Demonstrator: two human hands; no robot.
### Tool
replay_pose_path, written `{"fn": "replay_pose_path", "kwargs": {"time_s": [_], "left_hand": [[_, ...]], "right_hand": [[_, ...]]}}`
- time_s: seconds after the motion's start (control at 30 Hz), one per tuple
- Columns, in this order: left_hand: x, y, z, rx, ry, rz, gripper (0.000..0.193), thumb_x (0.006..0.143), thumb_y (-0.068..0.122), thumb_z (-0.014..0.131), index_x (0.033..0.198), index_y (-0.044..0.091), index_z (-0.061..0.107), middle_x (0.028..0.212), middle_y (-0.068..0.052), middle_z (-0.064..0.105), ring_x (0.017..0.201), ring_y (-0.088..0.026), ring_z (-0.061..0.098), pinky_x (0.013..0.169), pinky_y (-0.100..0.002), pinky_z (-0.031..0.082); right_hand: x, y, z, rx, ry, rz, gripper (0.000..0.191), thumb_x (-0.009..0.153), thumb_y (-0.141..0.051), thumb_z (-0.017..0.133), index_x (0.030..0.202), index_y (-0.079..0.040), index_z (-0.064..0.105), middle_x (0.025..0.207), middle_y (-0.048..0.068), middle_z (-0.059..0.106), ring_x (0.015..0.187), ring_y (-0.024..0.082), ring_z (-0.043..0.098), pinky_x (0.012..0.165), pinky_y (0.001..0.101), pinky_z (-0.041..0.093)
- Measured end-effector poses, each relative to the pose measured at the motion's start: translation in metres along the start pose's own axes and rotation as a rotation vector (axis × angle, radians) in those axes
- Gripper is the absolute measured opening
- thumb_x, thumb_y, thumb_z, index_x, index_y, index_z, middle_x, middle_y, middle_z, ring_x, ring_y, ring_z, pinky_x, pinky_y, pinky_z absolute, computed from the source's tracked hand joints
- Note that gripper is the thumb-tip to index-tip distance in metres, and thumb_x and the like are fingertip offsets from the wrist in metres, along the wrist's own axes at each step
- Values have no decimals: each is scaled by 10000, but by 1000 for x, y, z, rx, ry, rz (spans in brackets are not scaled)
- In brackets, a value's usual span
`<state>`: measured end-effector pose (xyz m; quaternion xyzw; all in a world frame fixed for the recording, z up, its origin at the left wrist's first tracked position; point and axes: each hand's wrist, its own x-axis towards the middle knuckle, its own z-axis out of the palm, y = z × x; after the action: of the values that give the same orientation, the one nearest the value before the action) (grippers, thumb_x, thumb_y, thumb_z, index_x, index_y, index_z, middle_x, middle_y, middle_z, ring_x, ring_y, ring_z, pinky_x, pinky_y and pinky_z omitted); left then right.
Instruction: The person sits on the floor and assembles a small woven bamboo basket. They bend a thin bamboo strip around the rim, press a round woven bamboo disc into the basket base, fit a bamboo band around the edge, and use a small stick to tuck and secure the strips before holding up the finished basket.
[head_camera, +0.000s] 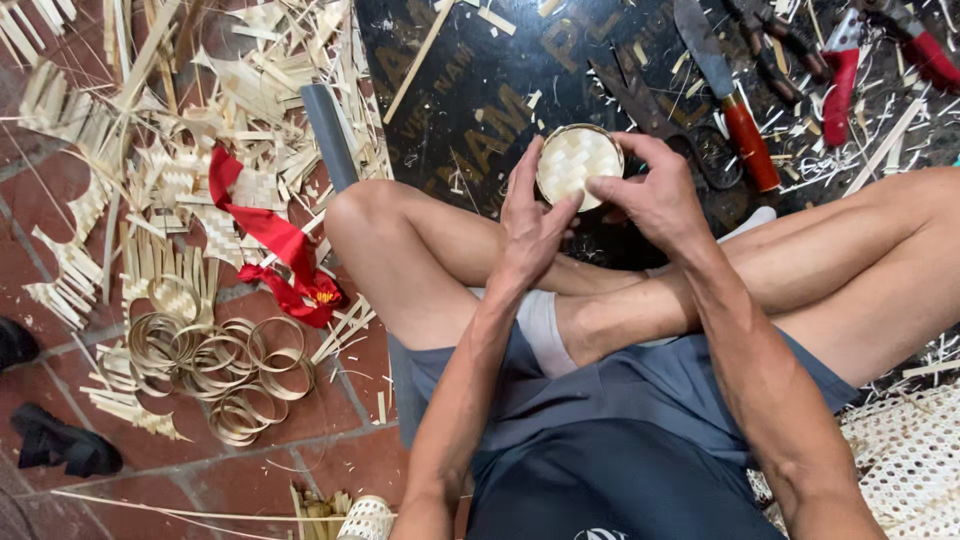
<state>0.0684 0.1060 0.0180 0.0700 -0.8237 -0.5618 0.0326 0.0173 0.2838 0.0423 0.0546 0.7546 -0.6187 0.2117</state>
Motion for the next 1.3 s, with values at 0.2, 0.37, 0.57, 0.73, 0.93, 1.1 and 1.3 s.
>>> {"fn": "replay_pose_path", "kwargs": {"time_s": [0.2, 0.37, 0.57, 0.73, 0.93, 1.1, 1.3], "left_hand": [[5, 6, 13, -351, -2, -239, 715, 905, 67, 735, 1542, 33, 411, 1445, -139, 488, 1025, -187, 710, 656, -250, 668], [6, 12, 14, -369, -11, -320, 717, 865, 76, 728, 1510, 38, 419, 1389, -135, 501, 893, -187, 720, 602, -249, 638], [1, 19, 17, -220, 15, -275, 709, 873, 111, 761, 1497, 41, 431, 1359, -147, 515, 899, -169, 716, 573, -245, 652], [-6, 31, 23, -305, 76, -348, 730, 857, 134, 748, 1496, 41, 408, 1261, -143, 575, 686, -152, 680, 493, -248, 591], [-26, 50, 15, -295, 19, -536, 547, 931, 271, 741, 1278, -38, 453, 971, -154, 690, 590, -182, 647, 460, -305, 532], [2, 28, -25, 265, -129, -397, 500, 946, 364, 788, 1092, -88, 633, 1022, -218, 719, 884, -264, 692, 814, -374, 555], [28, -17, 23, -378, 80, -143, 641, 982, 200, 695, 1514, -56, 446, 1477, -200, 581, 1351, -228, 574, 1147, -327, 446]], "right_hand": [[10, 8, -1, -239, 64, -154, 466, 882, -204, 821, 1249, 37, 666, 1134, 143, 671, 791, 170, 715, 636, 295, 579], [8, 17, 0, -406, 140, -322, 445, 903, -236, 836, 1208, 48, 678, 1075, 195, 696, 856, 255, 700, 737, 369, 560], [6, 19, -3, -403, 146, -309, 452, 881, -251, 842, 1165, 51, 664, 1070, 208, 693, 936, 285, 691, 797, 405, 549], [3, 17, 2, -308, 179, -268, 411, 899, -221, 857, 1146, 45, 666, 1075, 165, 709, 953, 230, 700, 814, 363, 552], [11, 21, -4, 19, 40, -341, 459, 934, -96, 771, 1364, 19, 657, 1226, 53, 730, 1057, 105, 680, 934, 261, 560], [22, 26, 0, -18, 68, -292, 328, 940, -67, 664, 1255, 5, 720, 1165, 60, 740, 945, 85, 660, 822, 233, 545], [30, 29, 23, 23, 28, -271, 316, 1031, -119, 675, 1307, 33, 677, 1157, 82, 709, 1002, 95, 617, 868, 253, 518]]}}
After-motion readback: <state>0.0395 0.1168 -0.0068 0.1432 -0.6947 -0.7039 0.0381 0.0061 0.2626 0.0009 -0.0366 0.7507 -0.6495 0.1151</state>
